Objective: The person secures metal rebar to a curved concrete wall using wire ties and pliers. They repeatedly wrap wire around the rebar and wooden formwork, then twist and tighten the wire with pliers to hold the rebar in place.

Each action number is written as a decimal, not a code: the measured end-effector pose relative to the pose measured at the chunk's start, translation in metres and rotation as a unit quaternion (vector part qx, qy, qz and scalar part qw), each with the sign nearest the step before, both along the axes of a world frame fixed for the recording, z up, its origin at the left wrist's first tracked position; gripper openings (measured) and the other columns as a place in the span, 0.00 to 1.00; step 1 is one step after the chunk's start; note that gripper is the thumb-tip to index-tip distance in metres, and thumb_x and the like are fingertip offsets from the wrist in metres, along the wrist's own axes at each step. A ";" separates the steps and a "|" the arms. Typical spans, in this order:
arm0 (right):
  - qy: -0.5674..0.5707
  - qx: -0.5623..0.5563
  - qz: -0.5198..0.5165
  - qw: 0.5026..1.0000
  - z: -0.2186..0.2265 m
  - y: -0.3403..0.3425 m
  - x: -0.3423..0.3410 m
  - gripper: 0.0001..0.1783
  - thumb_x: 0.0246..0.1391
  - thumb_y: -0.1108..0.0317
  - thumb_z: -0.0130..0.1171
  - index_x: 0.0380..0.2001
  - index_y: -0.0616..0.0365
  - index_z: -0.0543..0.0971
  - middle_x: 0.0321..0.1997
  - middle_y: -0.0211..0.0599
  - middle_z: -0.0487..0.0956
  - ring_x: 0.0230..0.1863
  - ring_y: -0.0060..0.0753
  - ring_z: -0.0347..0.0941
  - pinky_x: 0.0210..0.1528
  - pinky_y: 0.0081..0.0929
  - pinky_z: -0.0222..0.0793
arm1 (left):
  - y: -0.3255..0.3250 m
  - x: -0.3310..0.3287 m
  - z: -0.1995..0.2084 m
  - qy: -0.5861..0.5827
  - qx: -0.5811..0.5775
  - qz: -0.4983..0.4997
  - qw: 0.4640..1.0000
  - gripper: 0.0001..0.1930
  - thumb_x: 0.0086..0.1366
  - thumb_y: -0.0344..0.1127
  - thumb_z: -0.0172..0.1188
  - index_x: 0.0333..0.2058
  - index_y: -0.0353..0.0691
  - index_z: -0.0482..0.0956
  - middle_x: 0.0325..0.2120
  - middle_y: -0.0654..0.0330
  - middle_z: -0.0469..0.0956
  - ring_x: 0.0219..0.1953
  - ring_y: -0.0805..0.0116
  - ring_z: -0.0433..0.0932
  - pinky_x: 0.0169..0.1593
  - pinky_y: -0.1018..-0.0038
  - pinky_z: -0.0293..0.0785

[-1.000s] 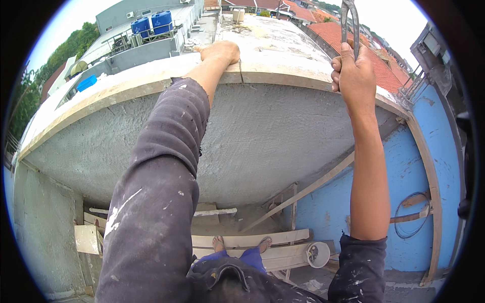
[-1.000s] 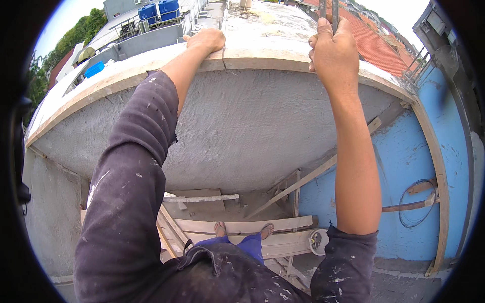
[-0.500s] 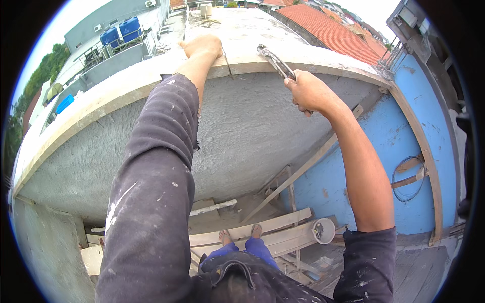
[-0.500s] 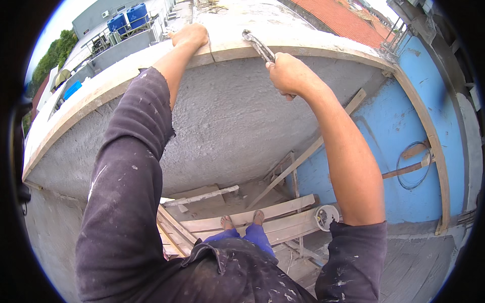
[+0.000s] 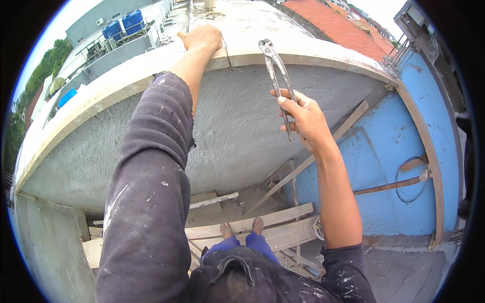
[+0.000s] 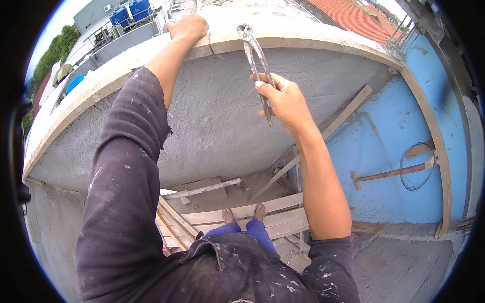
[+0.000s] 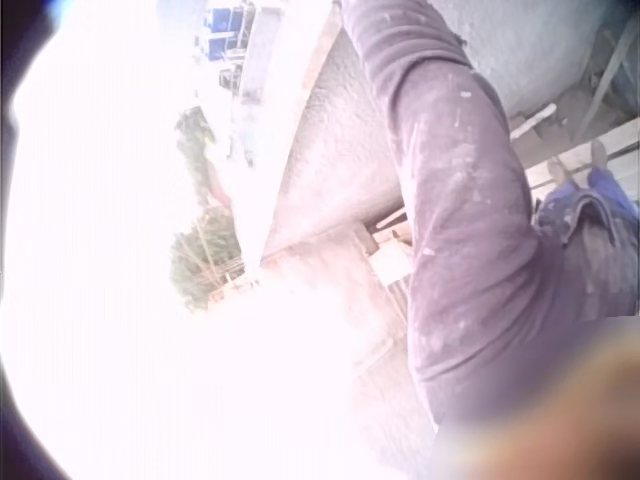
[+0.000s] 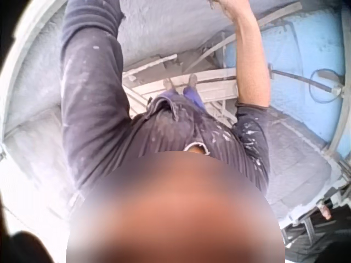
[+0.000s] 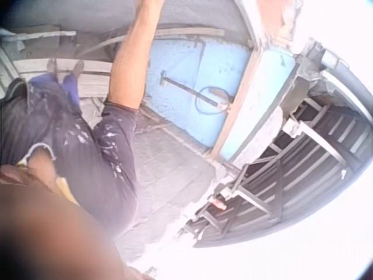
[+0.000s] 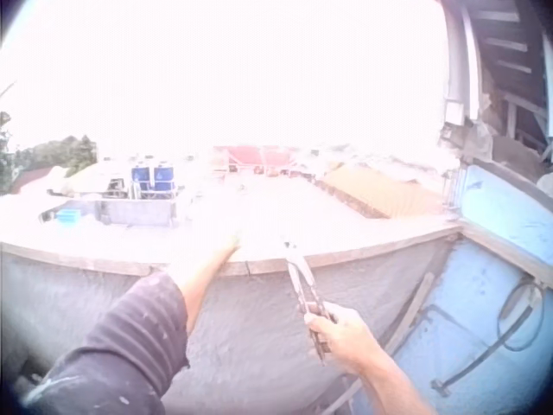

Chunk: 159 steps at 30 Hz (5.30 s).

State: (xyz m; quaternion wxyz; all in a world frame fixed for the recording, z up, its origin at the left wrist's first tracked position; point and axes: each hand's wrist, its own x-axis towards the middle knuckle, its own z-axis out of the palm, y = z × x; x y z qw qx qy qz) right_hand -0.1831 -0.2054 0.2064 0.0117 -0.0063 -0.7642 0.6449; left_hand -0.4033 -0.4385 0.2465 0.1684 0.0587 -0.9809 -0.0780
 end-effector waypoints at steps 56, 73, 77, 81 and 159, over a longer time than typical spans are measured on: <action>0.105 0.518 -0.169 0.832 -0.054 -0.100 0.032 0.27 0.66 0.54 0.63 0.68 0.30 0.76 0.67 0.45 0.73 0.75 0.58 0.59 0.66 0.95 0.48 | -0.007 -0.014 -0.016 0.101 -0.014 -0.011 0.995 0.17 0.69 0.37 0.56 0.52 0.49 0.88 0.54 0.55 0.85 0.60 0.57 0.82 0.75 0.43 0.49; 0.096 0.201 -0.077 0.972 -0.093 -0.090 0.016 0.29 0.68 0.53 0.61 0.65 0.59 0.74 0.41 0.37 0.77 0.27 0.32 0.81 0.30 0.30 0.82 | -0.005 -0.011 -0.008 0.082 -0.036 -0.015 0.996 0.17 0.69 0.38 0.56 0.50 0.46 0.89 0.51 0.50 0.86 0.57 0.54 0.83 0.74 0.41 0.49; -0.069 -0.374 0.162 0.911 -0.122 -0.089 -0.001 0.31 0.70 0.50 0.59 0.65 0.62 0.72 0.32 0.31 0.79 0.27 0.23 0.80 0.25 0.23 0.79 | -0.004 -0.010 -0.006 0.083 -0.049 -0.008 0.995 0.17 0.69 0.38 0.56 0.49 0.45 0.89 0.50 0.49 0.86 0.56 0.54 0.84 0.74 0.41 0.49; -0.111 -0.478 0.252 0.834 -0.127 -0.095 -0.012 0.33 0.67 0.48 0.62 0.64 0.60 0.70 0.28 0.30 0.80 0.25 0.22 0.79 0.23 0.21 0.77 | 0.000 -0.007 -0.003 0.080 -0.063 0.003 0.995 0.17 0.69 0.38 0.56 0.49 0.44 0.89 0.49 0.48 0.86 0.56 0.53 0.84 0.74 0.40 0.49; 0.370 0.329 -0.039 0.868 0.132 -0.021 -0.037 0.23 0.76 0.58 0.51 0.60 0.70 0.72 0.21 0.28 0.76 0.15 0.12 0.69 0.14 0.17 0.64 | -0.007 -0.015 -0.003 -0.013 0.103 -0.027 0.994 0.23 0.71 0.38 0.46 0.56 0.39 0.84 0.60 0.48 0.80 0.64 0.49 0.77 0.74 0.43 0.51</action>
